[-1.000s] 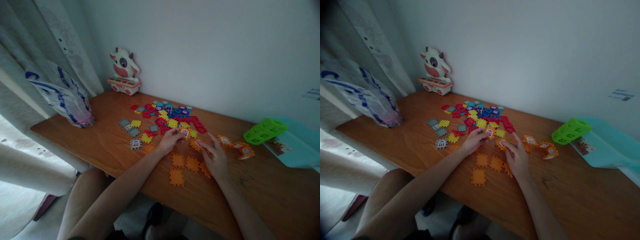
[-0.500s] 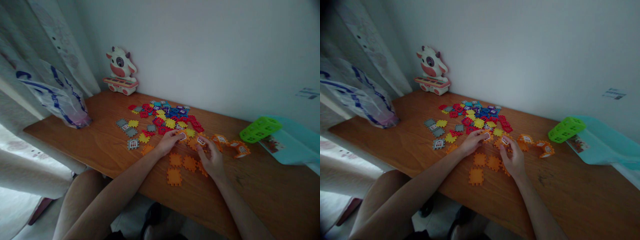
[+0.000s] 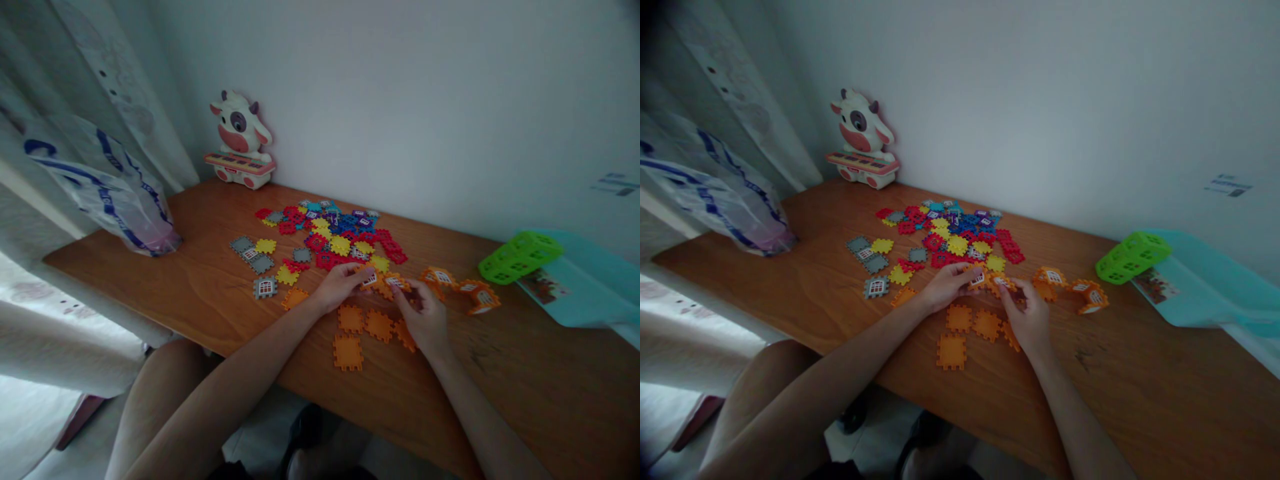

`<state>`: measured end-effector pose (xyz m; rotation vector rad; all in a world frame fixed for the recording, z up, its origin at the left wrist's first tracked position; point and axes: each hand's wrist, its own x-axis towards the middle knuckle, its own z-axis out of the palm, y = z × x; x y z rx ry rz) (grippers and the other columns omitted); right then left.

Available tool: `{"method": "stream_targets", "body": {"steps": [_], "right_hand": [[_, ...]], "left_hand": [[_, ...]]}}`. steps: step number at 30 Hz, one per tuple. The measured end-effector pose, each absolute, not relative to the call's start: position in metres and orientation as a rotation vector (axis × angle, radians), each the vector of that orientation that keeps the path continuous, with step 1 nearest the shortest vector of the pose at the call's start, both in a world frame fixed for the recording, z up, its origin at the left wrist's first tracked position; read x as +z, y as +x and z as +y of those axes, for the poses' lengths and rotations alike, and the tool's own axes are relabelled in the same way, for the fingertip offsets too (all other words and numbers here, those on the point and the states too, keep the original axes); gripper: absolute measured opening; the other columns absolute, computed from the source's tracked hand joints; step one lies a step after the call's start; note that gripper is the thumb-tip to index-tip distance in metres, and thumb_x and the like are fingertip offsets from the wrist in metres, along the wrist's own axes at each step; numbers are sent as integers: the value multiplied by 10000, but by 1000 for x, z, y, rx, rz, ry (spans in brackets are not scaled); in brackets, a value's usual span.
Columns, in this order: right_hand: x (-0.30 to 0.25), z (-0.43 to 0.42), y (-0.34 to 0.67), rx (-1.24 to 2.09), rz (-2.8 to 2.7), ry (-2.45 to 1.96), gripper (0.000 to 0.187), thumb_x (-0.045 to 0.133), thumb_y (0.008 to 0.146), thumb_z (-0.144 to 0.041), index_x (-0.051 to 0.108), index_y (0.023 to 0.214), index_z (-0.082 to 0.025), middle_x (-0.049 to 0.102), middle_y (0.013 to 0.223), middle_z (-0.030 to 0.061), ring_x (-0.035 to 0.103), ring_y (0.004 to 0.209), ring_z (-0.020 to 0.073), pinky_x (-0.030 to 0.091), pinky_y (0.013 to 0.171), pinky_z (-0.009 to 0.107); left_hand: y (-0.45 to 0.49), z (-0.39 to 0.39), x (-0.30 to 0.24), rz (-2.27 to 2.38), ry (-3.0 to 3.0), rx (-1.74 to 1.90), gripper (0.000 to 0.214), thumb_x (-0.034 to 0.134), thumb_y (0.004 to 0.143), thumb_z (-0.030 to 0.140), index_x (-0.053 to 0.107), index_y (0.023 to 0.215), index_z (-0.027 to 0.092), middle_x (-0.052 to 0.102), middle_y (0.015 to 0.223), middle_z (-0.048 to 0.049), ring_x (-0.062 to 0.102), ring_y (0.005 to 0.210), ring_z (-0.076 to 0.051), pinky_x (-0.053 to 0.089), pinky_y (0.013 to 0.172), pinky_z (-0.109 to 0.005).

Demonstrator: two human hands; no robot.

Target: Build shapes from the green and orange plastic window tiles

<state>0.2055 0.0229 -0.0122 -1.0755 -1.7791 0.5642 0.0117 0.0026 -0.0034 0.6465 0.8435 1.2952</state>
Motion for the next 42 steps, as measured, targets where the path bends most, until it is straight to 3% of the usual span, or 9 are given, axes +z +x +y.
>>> {"method": "stream_targets", "body": {"steps": [5, 10, 13, 18, 23, 30, 42], "right_hand": [[-5, 21, 205, 478, -1843, -1009, 282, 639, 938, -498, 690, 855, -233, 676, 819, 45, 625, 738, 218, 540, 694, 372], [-10, 21, 203, 731, -1639, -1108, 384, 648, 897, -607, 654, 971, -230, 726, 893, 56, 677, 749, 232, 578, 684, 384], [-15, 23, 203, 728, -1640, -1110, 385, 704, 866, -581, 665, 1007, -225, 738, 914, 61, 678, 738, 232, 575, 662, 379], [-16, 28, 209, 523, -1830, -920, 176, 691, 918, -382, 755, 1000, -241, 725, 1047, 76, 687, 993, 245, 556, 909, 416], [-13, 28, 211, 451, -1876, -911, 175, 673, 927, -353, 784, 1020, -255, 722, 1129, 84, 682, 1060, 253, 536, 969, 436], [-8, 18, 204, 666, -1813, -1087, 366, 628, 927, -539, 762, 975, -202, 763, 821, 54, 676, 687, 221, 557, 659, 354], [-3, 17, 200, 859, -1690, -1100, 420, 658, 860, -631, 713, 877, -216, 659, 644, 12, 570, 544, 178, 509, 532, 310]], "left_hand": [[12, 2, -4, 836, 710, 1291, 478, 956, 579, 485, 757, 863, 155, 750, 883, -31, 690, 800, -143, 585, 726, -261], [11, 2, -4, 850, 682, 1296, 456, 949, 625, 446, 709, 884, 157, 736, 883, -10, 699, 788, -141, 605, 768, -305], [11, 1, -3, 852, 705, 1262, 439, 937, 658, 427, 695, 902, 155, 731, 840, -1, 706, 730, -124, 591, 726, -265], [11, 1, -4, 873, 761, 1229, 451, 939, 642, 439, 690, 870, 141, 720, 762, 8, 674, 644, -81, 529, 615, -183], [11, 3, -6, 880, 772, 1242, 559, 953, 553, 519, 706, 884, 142, 722, 765, 6, 664, 643, -86, 512, 598, -188], [11, 2, -5, 923, 865, 1285, 563, 918, 564, 586, 736, 861, 144, 686, 737, 25, 566, 589, -61, 451, 596, -206], [11, 2, -8, 981, 1021, 1234, 579, 868, 580, 663, 727, 787, 141, 661, 703, 12, 556, 616, -94, 451, 617, -236]]}}
